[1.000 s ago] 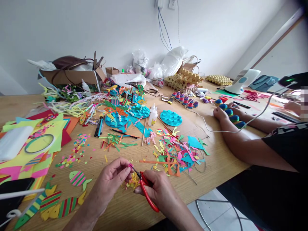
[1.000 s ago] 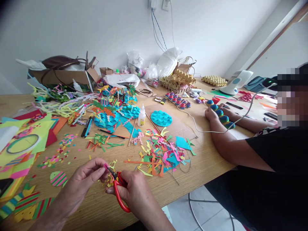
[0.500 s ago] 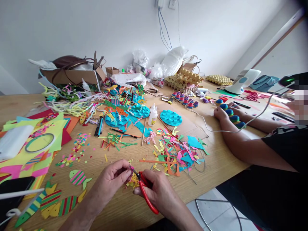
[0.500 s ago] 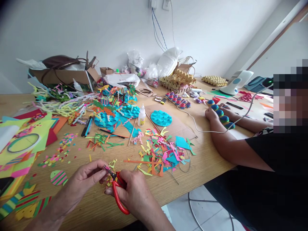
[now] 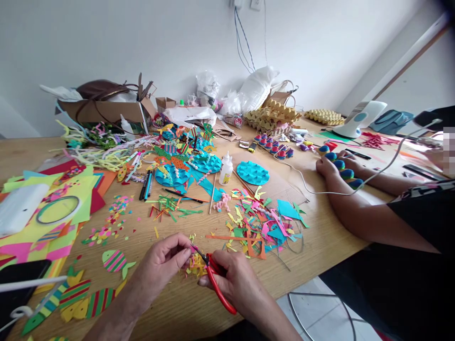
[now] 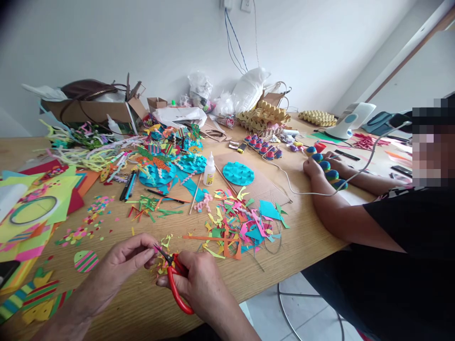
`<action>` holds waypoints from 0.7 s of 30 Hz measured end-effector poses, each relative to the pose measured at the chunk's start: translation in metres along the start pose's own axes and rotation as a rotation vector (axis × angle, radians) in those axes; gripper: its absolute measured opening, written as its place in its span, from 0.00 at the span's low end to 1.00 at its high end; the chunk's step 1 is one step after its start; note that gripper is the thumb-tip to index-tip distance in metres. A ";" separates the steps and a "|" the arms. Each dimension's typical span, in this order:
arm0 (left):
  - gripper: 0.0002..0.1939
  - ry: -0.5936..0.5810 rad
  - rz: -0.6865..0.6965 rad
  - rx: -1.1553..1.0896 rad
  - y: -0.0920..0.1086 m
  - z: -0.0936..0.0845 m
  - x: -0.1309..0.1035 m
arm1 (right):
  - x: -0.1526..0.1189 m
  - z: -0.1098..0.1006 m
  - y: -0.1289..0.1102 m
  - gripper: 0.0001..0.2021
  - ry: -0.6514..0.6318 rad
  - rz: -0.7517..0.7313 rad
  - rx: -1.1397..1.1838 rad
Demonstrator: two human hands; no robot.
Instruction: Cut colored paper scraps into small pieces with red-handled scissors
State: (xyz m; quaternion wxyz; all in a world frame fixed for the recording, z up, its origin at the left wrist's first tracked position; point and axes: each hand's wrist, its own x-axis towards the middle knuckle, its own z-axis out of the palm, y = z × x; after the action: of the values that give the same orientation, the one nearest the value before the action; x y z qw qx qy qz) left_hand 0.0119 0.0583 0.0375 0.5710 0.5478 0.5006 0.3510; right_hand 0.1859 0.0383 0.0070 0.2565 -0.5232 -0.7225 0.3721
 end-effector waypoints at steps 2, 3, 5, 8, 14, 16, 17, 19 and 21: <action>0.07 -0.003 0.009 -0.004 -0.002 -0.001 0.000 | 0.000 0.000 0.000 0.23 -0.001 -0.004 -0.007; 0.07 -0.008 0.013 -0.007 -0.003 -0.002 0.000 | 0.001 0.000 0.001 0.23 -0.002 -0.006 -0.009; 0.07 -0.014 0.018 -0.017 -0.005 -0.003 0.000 | 0.001 0.000 0.001 0.23 -0.005 -0.008 -0.012; 0.07 -0.015 0.020 -0.024 -0.006 -0.004 -0.001 | 0.001 0.001 0.002 0.24 -0.014 -0.005 -0.021; 0.07 -0.005 0.014 -0.007 -0.002 -0.005 0.000 | 0.000 0.000 0.002 0.24 -0.034 -0.003 -0.034; 0.07 -0.021 0.025 0.029 -0.002 -0.007 0.000 | 0.000 -0.001 0.003 0.24 -0.049 -0.009 -0.040; 0.07 -0.035 0.031 0.056 -0.002 -0.009 0.000 | -0.001 -0.002 0.004 0.24 -0.056 -0.011 -0.047; 0.07 -0.077 0.040 0.117 -0.005 -0.014 0.000 | -0.001 -0.002 0.005 0.24 -0.075 -0.008 -0.063; 0.07 -0.110 0.042 0.176 -0.009 -0.018 0.001 | -0.001 -0.002 0.006 0.23 -0.093 0.014 -0.087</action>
State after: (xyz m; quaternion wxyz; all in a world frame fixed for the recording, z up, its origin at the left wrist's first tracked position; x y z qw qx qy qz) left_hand -0.0068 0.0623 0.0301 0.5400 0.6247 0.4856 0.2869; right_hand 0.1912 0.0391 0.0037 0.1972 -0.5212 -0.7453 0.3660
